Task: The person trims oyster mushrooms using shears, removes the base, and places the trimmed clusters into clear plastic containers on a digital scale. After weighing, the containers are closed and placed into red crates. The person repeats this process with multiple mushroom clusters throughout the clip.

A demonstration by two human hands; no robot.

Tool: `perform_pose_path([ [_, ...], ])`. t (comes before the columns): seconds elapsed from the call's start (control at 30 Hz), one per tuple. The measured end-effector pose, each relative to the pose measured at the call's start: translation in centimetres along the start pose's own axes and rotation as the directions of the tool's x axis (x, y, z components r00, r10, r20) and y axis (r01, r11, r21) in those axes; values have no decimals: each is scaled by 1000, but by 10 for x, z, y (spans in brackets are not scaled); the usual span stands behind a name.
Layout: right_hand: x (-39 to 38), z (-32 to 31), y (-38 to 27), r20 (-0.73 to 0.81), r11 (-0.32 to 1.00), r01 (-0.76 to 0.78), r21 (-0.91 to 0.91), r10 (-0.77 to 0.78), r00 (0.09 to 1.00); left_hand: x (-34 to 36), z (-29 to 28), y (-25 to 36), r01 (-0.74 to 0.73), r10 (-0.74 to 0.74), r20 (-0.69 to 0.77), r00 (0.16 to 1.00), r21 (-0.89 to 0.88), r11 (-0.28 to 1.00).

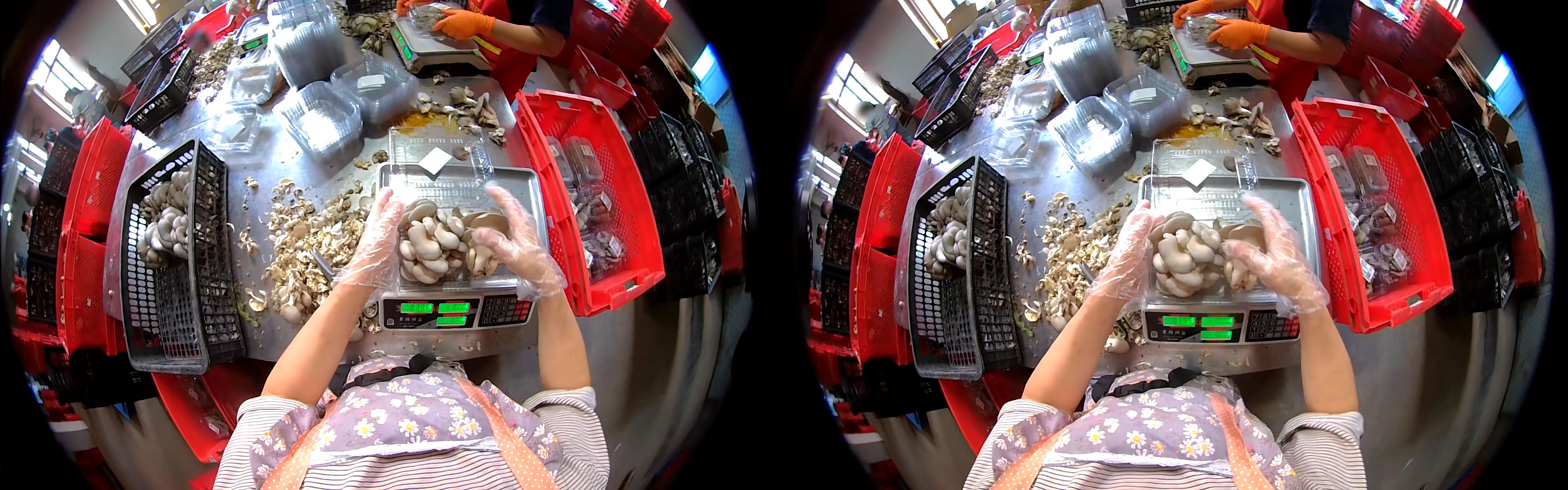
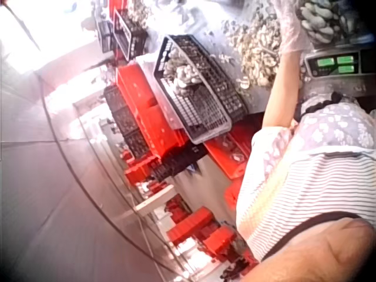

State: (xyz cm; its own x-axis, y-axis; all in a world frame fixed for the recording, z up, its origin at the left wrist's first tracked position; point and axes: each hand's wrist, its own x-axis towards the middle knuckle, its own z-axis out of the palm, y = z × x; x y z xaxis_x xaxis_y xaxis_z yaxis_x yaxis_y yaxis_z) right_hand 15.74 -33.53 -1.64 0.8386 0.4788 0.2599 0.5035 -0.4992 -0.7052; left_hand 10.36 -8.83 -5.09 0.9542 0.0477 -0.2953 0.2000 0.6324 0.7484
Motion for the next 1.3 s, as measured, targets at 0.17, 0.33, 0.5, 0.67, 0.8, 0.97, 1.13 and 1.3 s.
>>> perform_pose_path([
  [0.17, 17, 18, -10, 84, 980, -52, 192, 37, 996, -1, 13, 3, 101, -101, 3, 995, -31, 994],
  [0.33, 17, 21, 12, -16, 994, 42, 102, -41, 999, 8, 20, 15, 127, -126, -82, 989, 14, 992],
  [0.5, 9, 11, 30, -185, 756, -23, 655, 189, 964, 60, -6, 27, 163, -155, -89, 984, 89, 983],
  [0.67, -8, -1, 75, -83, 332, -152, 931, 597, 798, 80, 7, 42, 149, -150, 35, 988, 33, 988],
  [0.8, -17, -5, 77, -32, 319, -179, 931, 557, 830, 63, 11, 50, -151, 13, 299, 954, 443, 884],
  [0.97, -41, 0, 53, -9, 556, -286, 780, 467, 884, 26, 6, 36, -462, 125, 449, 884, 807, 368],
  [1.13, -67, 1, 26, 84, 567, -405, 717, 507, 858, -20, -13, 18, -422, 305, 304, 902, 764, 487],
  [1.3, -76, -6, 24, 83, 657, -449, 606, 509, 857, -55, -3, 12, -147, 73, 141, 987, 636, 758],
])
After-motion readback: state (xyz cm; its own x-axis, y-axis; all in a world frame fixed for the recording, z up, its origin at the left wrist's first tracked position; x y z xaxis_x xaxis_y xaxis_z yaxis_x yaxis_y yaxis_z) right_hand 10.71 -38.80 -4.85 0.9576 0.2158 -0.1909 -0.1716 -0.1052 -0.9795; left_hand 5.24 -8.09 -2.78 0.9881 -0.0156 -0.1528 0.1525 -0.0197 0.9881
